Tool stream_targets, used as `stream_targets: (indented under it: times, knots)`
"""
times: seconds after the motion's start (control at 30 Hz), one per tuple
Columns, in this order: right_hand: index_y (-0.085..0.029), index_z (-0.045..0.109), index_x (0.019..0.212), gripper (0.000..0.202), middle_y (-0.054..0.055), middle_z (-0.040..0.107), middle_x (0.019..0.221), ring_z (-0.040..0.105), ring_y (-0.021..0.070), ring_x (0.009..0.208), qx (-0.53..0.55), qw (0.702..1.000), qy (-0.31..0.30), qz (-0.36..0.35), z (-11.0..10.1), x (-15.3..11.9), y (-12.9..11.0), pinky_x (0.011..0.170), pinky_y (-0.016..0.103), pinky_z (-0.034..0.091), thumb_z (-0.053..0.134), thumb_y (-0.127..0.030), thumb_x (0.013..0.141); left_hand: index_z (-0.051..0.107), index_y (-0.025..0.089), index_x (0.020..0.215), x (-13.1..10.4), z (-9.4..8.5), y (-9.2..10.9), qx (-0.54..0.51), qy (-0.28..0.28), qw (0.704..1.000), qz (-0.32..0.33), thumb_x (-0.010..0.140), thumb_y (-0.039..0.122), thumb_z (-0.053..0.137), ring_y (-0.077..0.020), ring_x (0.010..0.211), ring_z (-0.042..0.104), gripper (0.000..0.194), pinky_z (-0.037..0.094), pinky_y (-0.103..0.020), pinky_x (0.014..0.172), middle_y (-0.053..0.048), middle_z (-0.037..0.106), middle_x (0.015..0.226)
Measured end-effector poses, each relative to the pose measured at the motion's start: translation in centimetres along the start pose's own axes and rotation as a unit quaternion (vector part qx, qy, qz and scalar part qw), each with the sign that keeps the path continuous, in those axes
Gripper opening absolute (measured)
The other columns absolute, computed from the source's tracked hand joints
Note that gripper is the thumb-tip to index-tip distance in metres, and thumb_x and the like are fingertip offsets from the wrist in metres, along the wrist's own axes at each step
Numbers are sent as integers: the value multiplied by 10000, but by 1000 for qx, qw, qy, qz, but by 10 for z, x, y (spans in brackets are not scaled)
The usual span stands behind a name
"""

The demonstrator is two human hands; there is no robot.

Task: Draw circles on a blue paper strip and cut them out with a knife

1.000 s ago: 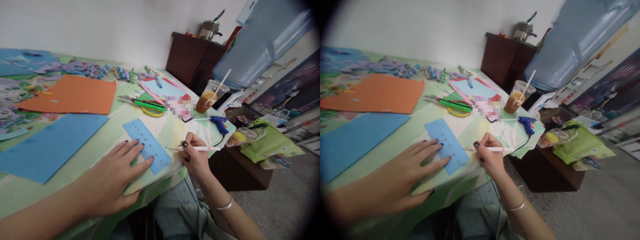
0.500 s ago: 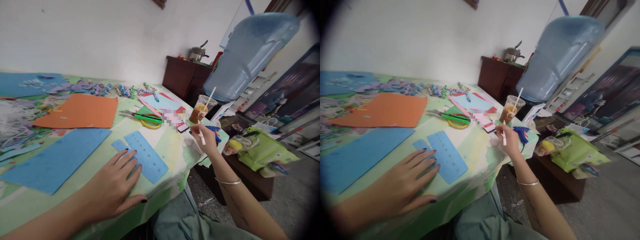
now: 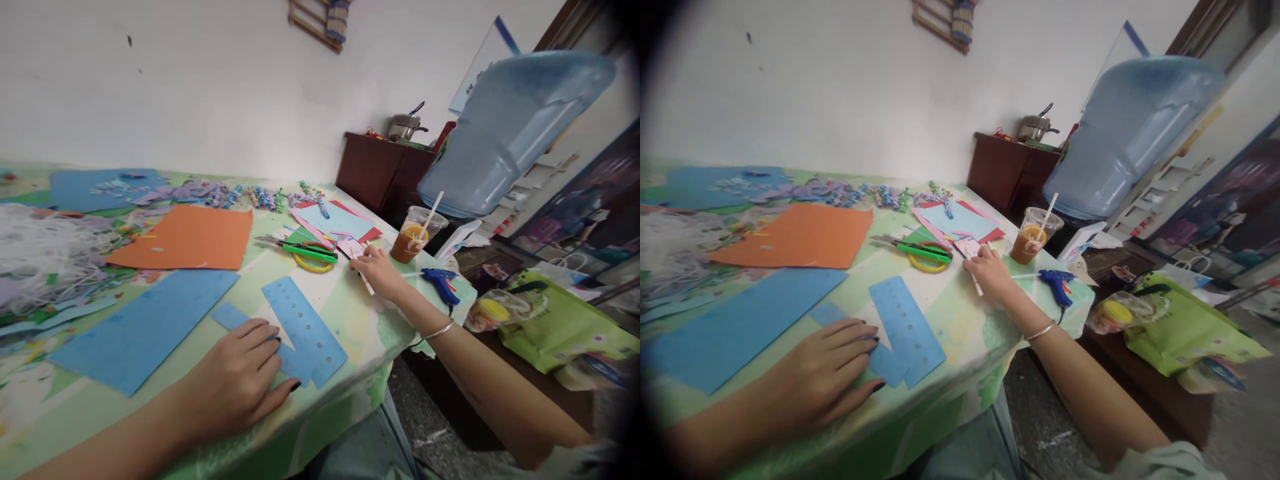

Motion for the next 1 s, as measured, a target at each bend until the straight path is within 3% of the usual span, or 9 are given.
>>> stream_targets:
  times: [0.17, 0.3, 0.43, 0.57, 0.73, 0.83, 0.9, 0.93, 1.0]
  knots:
    - [-177, 673, 922, 222, 113, 698, 804, 455, 278, 927, 8, 1000, 0, -28, -4, 4, 4, 794, 392, 317, 531, -14, 870, 613, 185, 629, 3, -4, -7, -44, 17, 998, -49, 979, 206, 518, -216, 632, 610, 363, 509, -383, 656, -45, 602, 601]
    - [-166, 631, 1044, 264, 116, 686, 934, 451, 275, 927, 50, 996, 66, -31, -18, 9, -13, 823, 403, 380, 516, -37, 845, 645, 193, 731, -1, -1, -27, -129, 38, 977, -168, 991, 228, 469, -196, 687, 607, 316, 497, -356, 669, -53, 650, 700]
    - [-197, 583, 1056, 196, 111, 660, 1085, 456, 280, 1028, 147, 971, 166, -87, -35, 24, -72, 913, 426, 414, 561, -145, 869, 664, 170, 977, -10, 9, -57, -254, 52, 913, -315, 1024, 368, 515, -168, 750, 656, 252, 538, -316, 662, -49, 702, 894]
    - [-189, 589, 1035, 180, 85, 679, 987, 441, 277, 1005, 228, 935, 169, -214, -29, 52, -140, 912, 432, 409, 605, -162, 857, 624, 153, 1183, -21, 17, -80, -365, 70, 833, -410, 1027, 491, 539, -172, 797, 683, 382, 581, -333, 690, -48, 692, 965]
    - [-147, 633, 1019, 143, 114, 686, 957, 468, 265, 949, 270, 916, 170, -242, -10, 79, -166, 873, 420, 419, 564, -161, 894, 646, 151, 1109, -36, 28, -94, -438, 106, 751, -483, 1012, 464, 582, -175, 825, 669, 334, 582, -368, 758, -45, 677, 985]
    - [-156, 626, 1226, 306, 116, 718, 1078, 513, 254, 995, 386, 881, 161, -221, -6, 82, -154, 931, 416, 425, 592, -237, 933, 642, 151, 1131, -41, 35, -98, -468, 114, 716, -506, 1006, 446, 596, -189, 880, 674, 323, 584, -388, 793, -59, 678, 1047]
    - [-184, 581, 1371, 431, 100, 736, 1106, 564, 249, 1054, 506, 835, 136, -167, -4, 83, -139, 984, 422, 415, 543, -388, 994, 643, 152, 1129, -43, 38, -98, -477, 110, 700, -520, 1004, 440, 603, -192, 890, 674, 317, 583, -391, 799, -61, 678, 1058]
    - [-204, 608, 1364, 455, 80, 752, 1018, 604, 237, 1021, 571, 802, 108, -136, -1, 83, -132, 982, 418, 420, 445, -469, 1033, 645, 151, 1123, -43, 39, -99, -479, 105, 694, -526, 1002, 437, 607, -190, 885, 673, 312, 583, -387, 795, -59, 678, 1052]
    - [-194, 766, 1123, 643, 64, 722, 763, 635, 216, 838, 667, 740, 62, -65, 5, 85, -119, 868, 384, 457, 275, -601, 1044, 647, 150, 1103, -44, 41, -98, -480, 93, 688, -536, 998, 427, 616, -181, 859, 670, 298, 583, -373, 774, -53, 677, 1028]
Point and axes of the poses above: each hand's wrist, its own x-axis towards the middle knuckle, its own z-axis out of the palm, y = z × x, the point moved 5 cm from there along x, towards the middle knuckle
